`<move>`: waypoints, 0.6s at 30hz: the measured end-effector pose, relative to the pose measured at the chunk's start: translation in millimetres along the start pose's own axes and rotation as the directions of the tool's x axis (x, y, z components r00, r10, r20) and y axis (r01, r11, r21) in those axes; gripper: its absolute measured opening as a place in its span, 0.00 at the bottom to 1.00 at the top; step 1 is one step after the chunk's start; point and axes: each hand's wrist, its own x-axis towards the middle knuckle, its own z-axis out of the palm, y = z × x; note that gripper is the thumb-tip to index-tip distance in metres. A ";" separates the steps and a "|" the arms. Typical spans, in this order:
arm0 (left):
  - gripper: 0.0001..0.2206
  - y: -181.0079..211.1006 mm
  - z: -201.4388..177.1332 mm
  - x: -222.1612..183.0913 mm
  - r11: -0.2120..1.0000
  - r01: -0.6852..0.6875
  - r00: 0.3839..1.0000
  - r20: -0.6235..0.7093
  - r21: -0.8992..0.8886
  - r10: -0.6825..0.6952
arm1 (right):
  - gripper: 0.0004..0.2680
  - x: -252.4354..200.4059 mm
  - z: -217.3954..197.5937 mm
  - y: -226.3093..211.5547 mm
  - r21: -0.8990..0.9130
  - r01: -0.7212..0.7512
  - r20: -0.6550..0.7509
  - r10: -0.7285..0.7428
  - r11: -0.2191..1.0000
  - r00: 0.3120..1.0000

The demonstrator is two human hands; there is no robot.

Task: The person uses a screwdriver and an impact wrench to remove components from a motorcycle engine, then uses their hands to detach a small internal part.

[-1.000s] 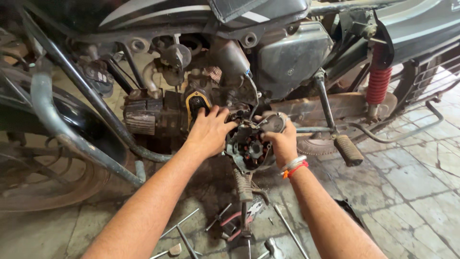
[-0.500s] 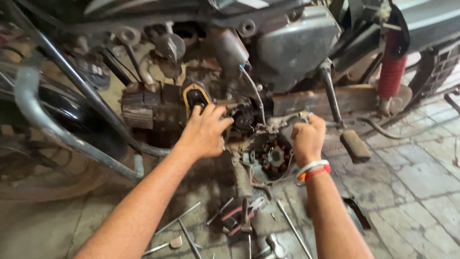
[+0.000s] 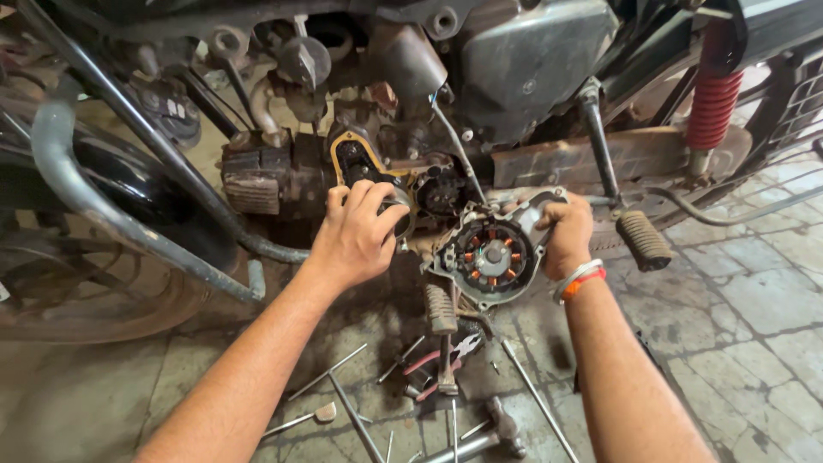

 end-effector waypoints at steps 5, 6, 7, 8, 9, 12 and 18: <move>0.19 -4.8 -7.0 -9.9 0.998 -0.070 0.996 -0.049 -0.001 0.069 | 0.09 20.4 -24.7 17.5 -0.176 0.234 0.071 -0.224 0.956 0.972; 0.20 -5.7 -5.1 -13.2 0.995 -0.097 0.992 -0.082 -0.017 0.095 | 0.07 27.4 -28.7 18.3 -0.156 0.341 0.139 -0.321 0.927 0.937; 0.20 -3.3 -3.3 -21.8 0.997 -0.071 0.997 -0.040 -0.040 0.070 | 0.06 33.7 -29.4 19.6 -0.014 0.339 0.114 -0.336 0.941 0.935; 0.18 -4.4 1.8 -25.3 0.983 -0.179 0.983 -0.052 -0.031 0.177 | 0.05 28.9 -27.7 24.3 0.128 0.336 0.080 -0.347 0.933 0.934; 0.16 -4.0 5.8 -30.7 0.955 -0.295 0.953 -0.078 -0.010 0.294 | 0.07 19.0 -28.4 21.9 0.079 0.255 0.144 -0.264 0.964 0.954; 0.10 19.8 25.0 -50.4 0.924 -0.353 0.931 0.039 -0.145 0.362 | 0.11 14.6 -10.7 15.4 0.004 0.188 0.178 -0.186 0.982 0.966; 0.12 50.3 62.6 -135.3 0.898 -0.335 0.870 0.271 -0.286 0.411 | 0.06 -24.2 -17.1 39.4 0.146 0.141 0.149 -0.162 0.979 0.975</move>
